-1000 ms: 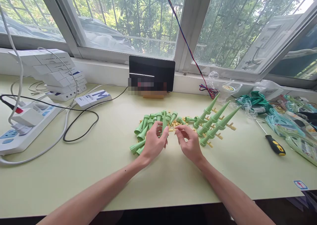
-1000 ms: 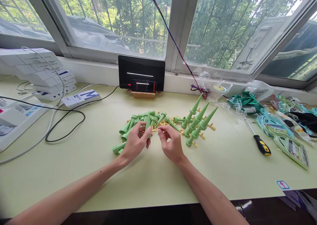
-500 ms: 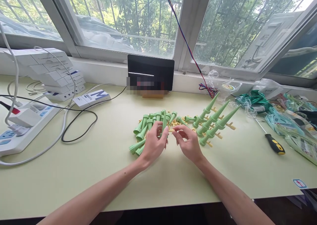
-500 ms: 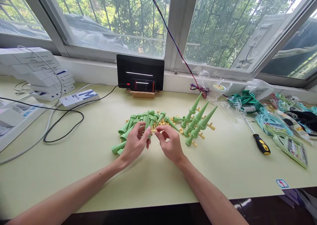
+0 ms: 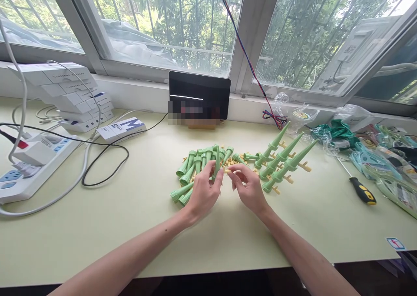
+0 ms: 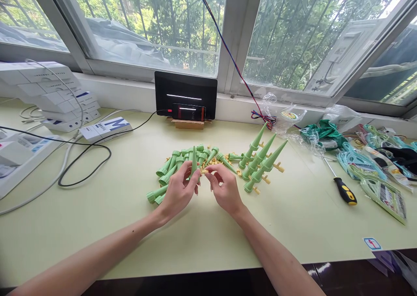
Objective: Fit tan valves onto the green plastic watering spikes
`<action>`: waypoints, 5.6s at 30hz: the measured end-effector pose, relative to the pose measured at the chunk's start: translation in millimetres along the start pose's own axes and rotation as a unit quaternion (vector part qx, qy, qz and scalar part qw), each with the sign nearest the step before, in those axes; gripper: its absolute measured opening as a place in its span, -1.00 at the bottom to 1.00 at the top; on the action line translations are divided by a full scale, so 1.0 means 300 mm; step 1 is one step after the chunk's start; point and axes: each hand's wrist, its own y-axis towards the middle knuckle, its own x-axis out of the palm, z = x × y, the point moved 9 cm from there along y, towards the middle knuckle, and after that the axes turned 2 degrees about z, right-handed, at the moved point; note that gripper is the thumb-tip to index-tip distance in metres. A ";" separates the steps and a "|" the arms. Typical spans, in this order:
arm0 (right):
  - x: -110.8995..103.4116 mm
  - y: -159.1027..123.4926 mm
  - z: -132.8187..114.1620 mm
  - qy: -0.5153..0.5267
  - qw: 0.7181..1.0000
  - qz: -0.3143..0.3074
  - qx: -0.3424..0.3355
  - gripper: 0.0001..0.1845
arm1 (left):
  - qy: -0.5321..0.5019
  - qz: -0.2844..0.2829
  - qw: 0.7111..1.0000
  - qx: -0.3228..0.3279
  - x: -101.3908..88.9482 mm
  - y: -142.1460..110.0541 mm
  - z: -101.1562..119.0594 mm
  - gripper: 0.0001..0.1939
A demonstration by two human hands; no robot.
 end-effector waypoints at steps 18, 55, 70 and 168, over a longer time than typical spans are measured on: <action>0.008 0.000 0.014 0.000 1.000 -0.017 0.017 -0.72 | 0.061 0.000 0.995 0.073 0.004 -0.007 0.021 -0.75; 0.003 0.005 -0.004 -0.044 0.999 -0.019 0.002 -0.63 | 0.069 -0.009 0.994 0.084 0.016 -0.024 0.021 -0.75; 0.027 0.000 -0.007 -0.039 0.998 -0.052 -0.005 -0.65 | 0.080 -0.012 0.994 0.078 0.017 -0.027 0.013 -0.76; 0.032 -0.008 -0.018 -0.067 0.995 -0.067 -0.035 -0.78 | 0.066 -0.007 0.995 0.075 0.016 -0.025 0.035 -0.77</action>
